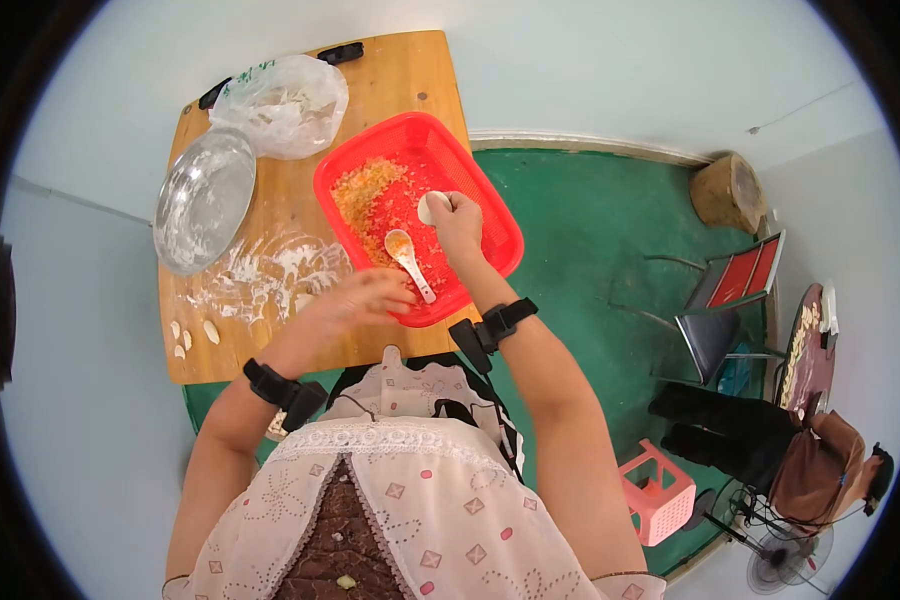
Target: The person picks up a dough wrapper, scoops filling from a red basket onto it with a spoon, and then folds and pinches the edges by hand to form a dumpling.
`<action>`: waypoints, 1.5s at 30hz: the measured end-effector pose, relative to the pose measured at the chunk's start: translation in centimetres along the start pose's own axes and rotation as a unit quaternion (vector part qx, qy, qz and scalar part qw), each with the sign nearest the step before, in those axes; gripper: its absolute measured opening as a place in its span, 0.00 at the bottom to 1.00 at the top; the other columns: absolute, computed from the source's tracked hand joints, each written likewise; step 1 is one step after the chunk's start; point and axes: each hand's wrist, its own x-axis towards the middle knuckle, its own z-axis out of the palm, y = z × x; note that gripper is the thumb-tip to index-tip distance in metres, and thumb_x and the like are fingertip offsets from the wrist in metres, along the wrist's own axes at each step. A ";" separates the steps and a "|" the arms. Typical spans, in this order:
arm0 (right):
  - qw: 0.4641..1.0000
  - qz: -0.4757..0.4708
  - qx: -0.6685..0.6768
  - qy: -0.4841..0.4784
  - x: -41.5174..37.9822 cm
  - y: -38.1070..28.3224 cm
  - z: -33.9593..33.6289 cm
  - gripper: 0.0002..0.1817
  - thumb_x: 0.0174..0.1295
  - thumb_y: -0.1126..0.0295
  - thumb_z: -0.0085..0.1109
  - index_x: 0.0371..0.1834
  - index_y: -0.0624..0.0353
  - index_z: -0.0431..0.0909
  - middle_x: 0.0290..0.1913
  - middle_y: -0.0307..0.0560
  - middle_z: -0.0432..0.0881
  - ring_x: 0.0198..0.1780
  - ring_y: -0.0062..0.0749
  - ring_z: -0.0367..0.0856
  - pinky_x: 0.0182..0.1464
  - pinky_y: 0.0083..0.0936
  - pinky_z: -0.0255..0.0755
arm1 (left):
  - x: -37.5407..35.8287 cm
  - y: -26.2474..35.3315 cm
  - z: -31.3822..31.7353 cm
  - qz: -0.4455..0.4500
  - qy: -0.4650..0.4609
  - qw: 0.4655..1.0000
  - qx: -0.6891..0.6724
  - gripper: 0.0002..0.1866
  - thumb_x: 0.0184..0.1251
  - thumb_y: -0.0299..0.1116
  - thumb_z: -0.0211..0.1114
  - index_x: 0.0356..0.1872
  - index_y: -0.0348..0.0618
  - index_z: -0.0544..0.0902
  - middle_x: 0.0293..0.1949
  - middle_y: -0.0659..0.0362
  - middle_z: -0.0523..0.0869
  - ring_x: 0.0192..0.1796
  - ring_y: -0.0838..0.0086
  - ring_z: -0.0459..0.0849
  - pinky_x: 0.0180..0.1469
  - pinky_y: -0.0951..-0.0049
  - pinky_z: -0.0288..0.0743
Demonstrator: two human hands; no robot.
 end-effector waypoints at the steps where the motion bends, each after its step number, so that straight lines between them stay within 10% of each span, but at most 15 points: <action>1: 1.000 -0.014 -0.026 0.005 0.4 0.2 -0.1 0.14 0.52 0.64 0.55 0.26 0.68 0.76 0.21 0.42 0.76 0.23 0.20 0.72 0.26 0.21 0.67 | 0.3 0.1 -1.9 -0.009 0.017 0.997 -0.069 0.21 0.58 0.42 0.58 0.48 0.39 0.69 0.44 0.53 0.77 0.44 0.69 0.76 0.47 0.66 0.72; 4: 0.999 -0.031 -0.042 0.011 2.6 0.3 0.3 0.13 0.52 0.65 0.55 0.25 0.67 0.76 0.21 0.41 0.75 0.23 0.19 0.71 0.25 0.20 0.66 | 2.9 1.2 -9.7 0.059 -0.125 0.944 -0.299 0.15 0.59 0.37 0.56 0.43 0.39 0.73 0.43 0.53 0.77 0.41 0.68 0.77 0.44 0.67 0.72; 9: 0.979 0.061 0.192 -0.045 4.7 -0.8 1.2 0.10 0.55 0.67 0.53 0.33 0.63 0.74 0.26 0.42 0.76 0.24 0.21 0.72 0.24 0.16 0.66 | 4.3 5.7 -13.1 0.293 0.193 0.801 -0.485 0.09 0.57 0.32 0.57 0.36 0.39 0.74 0.35 0.57 0.78 0.40 0.69 0.76 0.42 0.70 0.71; 19: 0.766 0.327 0.551 -0.057 -0.1 0.8 2.7 0.06 0.56 0.69 0.54 0.28 0.60 0.70 0.20 0.41 0.72 0.21 0.25 0.71 0.24 0.19 0.68 | 4.7 -2.3 -5.9 0.134 0.086 0.885 -0.438 0.08 0.58 0.35 0.57 0.33 0.41 0.75 0.33 0.58 0.78 0.36 0.72 0.77 0.40 0.71 0.71; 22: 0.803 0.255 0.538 -0.009 2.4 -0.8 3.1 0.07 0.56 0.69 0.54 0.31 0.60 0.70 0.23 0.42 0.73 0.22 0.25 0.71 0.23 0.18 0.68 | 3.2 -0.4 -0.8 -0.060 -0.008 0.981 -0.184 0.14 0.58 0.38 0.57 0.40 0.39 0.73 0.38 0.58 0.79 0.37 0.71 0.79 0.40 0.69 0.73; 29: 0.960 -0.042 0.243 0.130 3.1 -2.0 2.8 0.09 0.55 0.66 0.55 0.29 0.62 0.73 0.26 0.41 0.76 0.24 0.23 0.74 0.26 0.19 0.68 | 0.2 0.0 4.3 0.014 -0.126 0.992 -0.022 0.19 0.54 0.33 0.62 0.43 0.35 0.68 0.34 0.52 0.78 0.36 0.70 0.81 0.39 0.73 0.77; 34: 0.862 -0.451 -0.211 0.098 0.6 -3.0 2.9 0.05 0.48 0.71 0.56 0.26 0.59 0.74 0.23 0.44 0.75 0.26 0.36 0.76 0.29 0.29 0.70 | -0.4 0.4 5.1 -0.015 -0.082 0.996 -0.027 0.19 0.53 0.34 0.63 0.41 0.34 0.69 0.32 0.53 0.79 0.32 0.70 0.81 0.36 0.74 0.78; 40: 0.798 -0.485 -0.357 -0.016 -1.3 -2.4 2.5 0.04 0.48 0.71 0.56 0.22 0.58 0.74 0.23 0.46 0.76 0.27 0.38 0.76 0.28 0.30 0.70 | -0.4 1.3 4.8 -0.026 -0.110 0.993 0.019 0.21 0.54 0.35 0.62 0.44 0.34 0.68 0.33 0.52 0.79 0.31 0.71 0.81 0.35 0.75 0.78; 45: 0.929 -0.307 -0.196 0.068 0.2 -3.3 2.7 0.04 0.49 0.70 0.57 0.23 0.58 0.75 0.24 0.47 0.77 0.26 0.39 0.76 0.28 0.30 0.70 | 0.9 0.8 2.2 -0.011 -0.144 0.990 0.001 0.21 0.57 0.36 0.59 0.49 0.37 0.67 0.40 0.52 0.77 0.39 0.70 0.80 0.39 0.72 0.76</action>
